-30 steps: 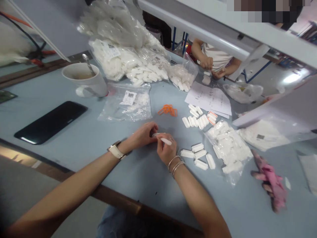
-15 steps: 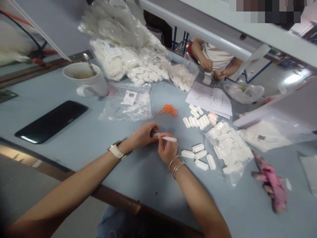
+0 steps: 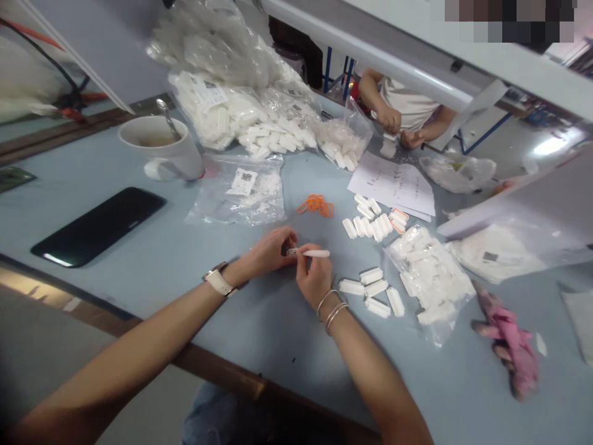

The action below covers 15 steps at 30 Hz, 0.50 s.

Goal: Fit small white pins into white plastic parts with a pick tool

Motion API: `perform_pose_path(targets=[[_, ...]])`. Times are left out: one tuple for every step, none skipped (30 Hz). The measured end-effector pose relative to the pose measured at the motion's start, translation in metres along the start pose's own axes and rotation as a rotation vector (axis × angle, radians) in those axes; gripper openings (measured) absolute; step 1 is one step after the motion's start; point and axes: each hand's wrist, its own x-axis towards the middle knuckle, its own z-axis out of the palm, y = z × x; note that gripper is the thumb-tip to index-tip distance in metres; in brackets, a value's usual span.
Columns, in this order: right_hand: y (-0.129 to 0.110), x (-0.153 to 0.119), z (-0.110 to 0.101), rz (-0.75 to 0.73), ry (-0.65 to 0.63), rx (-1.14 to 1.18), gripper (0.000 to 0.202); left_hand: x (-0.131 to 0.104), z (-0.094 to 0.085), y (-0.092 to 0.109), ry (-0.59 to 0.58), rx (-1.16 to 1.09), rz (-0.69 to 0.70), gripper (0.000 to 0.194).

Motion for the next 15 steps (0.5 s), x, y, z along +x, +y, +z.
perform_pose_path(targets=[[0.0001, 0.0003, 0.0001, -0.012, -0.014, -0.012, 0.013, -0.0002, 0.0002, 0.0000, 0.002, 0.005, 0.001, 0.026], [0.0003, 0.0006, 0.0002, -0.027, -0.025, -0.023, 0.014, -0.0002, 0.0005, 0.0000, 0.002, 0.010, 0.003, 0.025], [0.0005, 0.0006, 0.0002, -0.042, -0.038, -0.031, 0.014, -0.0003, 0.0007, 0.0001, 0.003, 0.013, 0.006, 0.023], [0.0006, 0.0006, 0.0003, -0.056, -0.050, -0.035, 0.014, -0.0002, 0.0008, 0.0003, 0.006, 0.016, 0.011, 0.022], [0.0008, 0.0004, 0.0003, -0.069, -0.060, -0.036, 0.015, -0.0002, 0.0008, 0.0005, 0.008, 0.016, 0.013, 0.022], [0.0009, 0.0001, 0.0004, -0.080, -0.070, -0.035, 0.015, -0.0001, 0.0006, 0.0008, 0.008, 0.014, 0.013, 0.022], [0.0009, -0.0004, 0.0005, -0.089, -0.076, -0.033, 0.015, 0.0000, 0.0003, 0.0012, 0.006, 0.011, 0.009, 0.022], [0.0008, -0.0009, 0.0005, -0.097, -0.079, -0.026, 0.015, 0.0000, -0.0001, 0.0016, 0.002, 0.008, 0.006, 0.022], [0.0008, -0.0016, 0.0005, -0.103, -0.076, -0.014, 0.014, 0.0000, -0.0005, 0.0019, -0.002, 0.006, 0.005, 0.022], [0.0006, -0.0023, 0.0004, -0.106, -0.063, 0.004, 0.013, -0.0001, -0.0009, 0.0020, -0.005, 0.004, 0.003, 0.023], [0.0005, -0.0030, 0.0002, -0.100, -0.041, 0.025, 0.013, -0.0001, -0.0011, 0.0018, -0.009, 0.002, 0.005, 0.024], [0.0003, -0.0036, 0.0000, -0.087, -0.013, 0.050, 0.011, -0.0002, -0.0011, 0.0014, -0.011, 0.002, 0.008, 0.025], [0.0001, -0.0042, -0.0004, -0.070, 0.015, 0.073, 0.010, -0.0001, -0.0009, 0.0006, -0.009, 0.000, 0.011, 0.028], [0.0000, -0.0046, -0.0008, -0.053, 0.038, 0.089, 0.009, 0.0000, -0.0005, -0.0004, -0.007, -0.002, 0.013, 0.030], [-0.0002, -0.0048, -0.0012, -0.040, 0.054, 0.099, 0.008, 0.0002, 0.0000, -0.0014, -0.006, -0.005, 0.014, 0.031]])
